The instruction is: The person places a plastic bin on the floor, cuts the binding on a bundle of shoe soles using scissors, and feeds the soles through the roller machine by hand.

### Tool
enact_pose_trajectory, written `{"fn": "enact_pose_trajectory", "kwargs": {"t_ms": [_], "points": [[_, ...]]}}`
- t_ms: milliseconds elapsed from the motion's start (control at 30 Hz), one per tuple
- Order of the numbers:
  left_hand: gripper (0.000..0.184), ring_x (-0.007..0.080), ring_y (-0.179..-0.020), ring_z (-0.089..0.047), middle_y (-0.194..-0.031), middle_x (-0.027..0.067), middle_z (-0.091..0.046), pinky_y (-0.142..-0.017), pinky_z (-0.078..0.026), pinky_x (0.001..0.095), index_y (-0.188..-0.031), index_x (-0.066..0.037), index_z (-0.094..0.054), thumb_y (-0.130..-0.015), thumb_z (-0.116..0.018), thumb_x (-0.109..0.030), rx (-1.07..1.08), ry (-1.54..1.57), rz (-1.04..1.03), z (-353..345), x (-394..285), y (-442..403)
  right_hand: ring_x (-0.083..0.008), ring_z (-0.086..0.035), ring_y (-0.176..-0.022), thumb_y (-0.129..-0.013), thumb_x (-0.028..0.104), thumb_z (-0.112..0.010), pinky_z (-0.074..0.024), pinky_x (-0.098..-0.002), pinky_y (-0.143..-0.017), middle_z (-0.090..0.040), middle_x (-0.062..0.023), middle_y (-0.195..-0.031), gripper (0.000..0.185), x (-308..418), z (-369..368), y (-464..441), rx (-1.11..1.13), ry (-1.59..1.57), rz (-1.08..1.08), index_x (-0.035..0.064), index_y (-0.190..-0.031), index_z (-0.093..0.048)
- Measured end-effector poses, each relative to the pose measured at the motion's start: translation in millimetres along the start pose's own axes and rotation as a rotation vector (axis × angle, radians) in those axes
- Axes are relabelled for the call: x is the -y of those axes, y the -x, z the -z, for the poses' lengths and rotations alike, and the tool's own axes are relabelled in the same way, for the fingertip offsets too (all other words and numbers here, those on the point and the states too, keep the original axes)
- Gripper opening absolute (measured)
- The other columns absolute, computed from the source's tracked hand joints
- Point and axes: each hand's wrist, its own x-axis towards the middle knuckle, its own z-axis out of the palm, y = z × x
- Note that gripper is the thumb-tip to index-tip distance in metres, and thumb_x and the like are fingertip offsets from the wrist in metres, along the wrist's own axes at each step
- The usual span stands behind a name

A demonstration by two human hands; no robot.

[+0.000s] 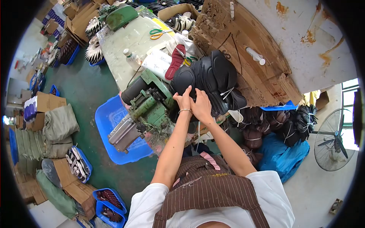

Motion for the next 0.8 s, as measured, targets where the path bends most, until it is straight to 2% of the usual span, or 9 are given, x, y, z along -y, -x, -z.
{"fn": "enact_pose_trajectory", "kwargs": {"t_ms": [100, 200, 300, 367, 467, 567, 633, 733, 800], "points": [[0.098, 0.0333, -0.118, -0.039, -0.132, 0.025, -0.031, -0.099, -0.033, 0.0367, -0.131, 0.008, -0.021, -0.065, -0.076, -0.037, 0.04, 0.074, 0.079, -2.5, -0.5, -1.4, -0.0358, -0.053, -0.1, -0.08, 0.027, -0.057, -0.0428, -0.0416, -0.085, -0.055, -0.0206, -0.106, 0.048, -2.7, 1.3, -2.7, 0.027, 0.008, -0.012, -0.0044, -0.116, -0.051], [0.122, 0.0388, -0.132, -0.022, -0.143, 0.0283, -0.016, -0.108, -0.02, 0.0418, -0.139, 0.006, -0.007, -0.058, -0.073, -0.057, -0.079, -0.287, 0.103, -15.8, 7.0, -19.7, -0.0347, -0.056, -0.094, -0.079, 0.027, -0.058, -0.0447, -0.0401, -0.082, -0.058, -0.0197, -0.101, 0.046, -6.7, 3.4, -9.1, 0.067, -0.075, -0.048, -0.0037, -0.114, -0.054], [0.122, 0.0383, -0.131, -0.023, -0.142, 0.0281, -0.02, -0.107, -0.022, 0.043, -0.139, 0.006, -0.009, -0.058, -0.071, -0.062, -0.093, -0.39, 0.237, -24.8, 3.2, -28.3, -0.0303, -0.061, -0.083, -0.08, 0.023, -0.059, -0.0483, -0.0361, -0.075, -0.062, -0.0177, -0.095, 0.041, -26.2, 0.7, -15.2, 0.096, -0.24, -0.022, -0.0027, -0.112, -0.056], [0.115, 0.0383, -0.13, -0.027, -0.139, 0.028, -0.026, -0.106, -0.024, 0.0415, -0.136, 0.008, -0.019, -0.059, -0.071, -0.06, -0.069, -0.252, 0.175, -18.1, 4.0, -26.3, -0.0268, -0.064, -0.077, -0.081, 0.021, -0.059, -0.0504, -0.0332, -0.071, -0.064, -0.0161, -0.092, 0.038, -40.0, 6.6, -20.0, 0.102, -0.347, 0.033, -0.0021, -0.111, -0.057], [0.106, 0.0379, -0.127, -0.032, -0.137, 0.0287, -0.03, -0.105, -0.027, 0.0408, -0.131, 0.01, -0.029, -0.06, -0.073, -0.056, -0.153, -0.159, 0.024, -12.7, 11.4, -18.2, -0.0175, -0.065, -0.08, -0.091, 0.016, -0.049, -0.0523, -0.0261, -0.069, -0.065, -0.0108, -0.095, 0.028, -49.3, 24.5, -24.2, 0.275, -0.909, -0.244, 0.0007, -0.113, -0.057], [0.1, 0.0358, -0.118, -0.044, -0.129, 0.0277, -0.041, -0.099, -0.035, 0.0406, -0.125, 0.012, -0.038, -0.057, -0.077, -0.05, -0.203, -0.275, -0.001, -4.3, 4.5, -10.9, -0.0183, -0.066, -0.079, -0.092, 0.024, -0.048, -0.0526, -0.026, -0.066, -0.065, -0.0116, -0.095, 0.032, -50.8, 40.2, -30.1, 0.332, -0.989, -0.337, 0.0, -0.111, -0.058], [0.088, 0.0315, -0.101, -0.057, -0.111, 0.024, -0.057, -0.088, -0.044, 0.0379, -0.113, 0.012, -0.051, -0.053, -0.082, -0.044, -0.008, -0.176, -0.074, 3.9, -6.5, -2.6, -0.0182, -0.066, -0.08, -0.092, 0.026, -0.049, -0.0525, -0.0261, -0.066, -0.065, -0.0114, -0.095, 0.033, -50.4, 44.2, -31.7, 0.33, -0.995, -0.354, 0.0001, -0.111, -0.058], [0.074, 0.0266, -0.083, -0.064, -0.092, 0.0188, -0.065, -0.075, -0.049, 0.0341, -0.099, 0.01, -0.06, -0.05, -0.085, -0.039, 0.06, -0.158, -0.072, 15.5, -28.7, 23.2, -0.0178, -0.065, -0.079, -0.091, 0.033, -0.051, -0.0519, -0.0257, -0.066, -0.065, -0.0108, -0.094, 0.038, -46.3, 49.9, -31.0, 0.353, -1.025, -0.408, 0.0015, -0.111, -0.059], [0.06, 0.0221, -0.075, -0.064, -0.086, 0.0165, -0.066, -0.071, -0.049, 0.0316, -0.091, 0.008, -0.064, -0.054, -0.084, -0.035, -0.134, -0.239, -0.17, 18.6, -26.7, 33.6, -0.0141, -0.063, -0.077, -0.091, 0.036, -0.05, -0.0505, -0.0236, -0.066, -0.064, -0.0071, -0.095, 0.041, -38.1, 55.5, -26.4, 0.405, -0.964, -0.321, 0.0025, -0.113, -0.058]]}}
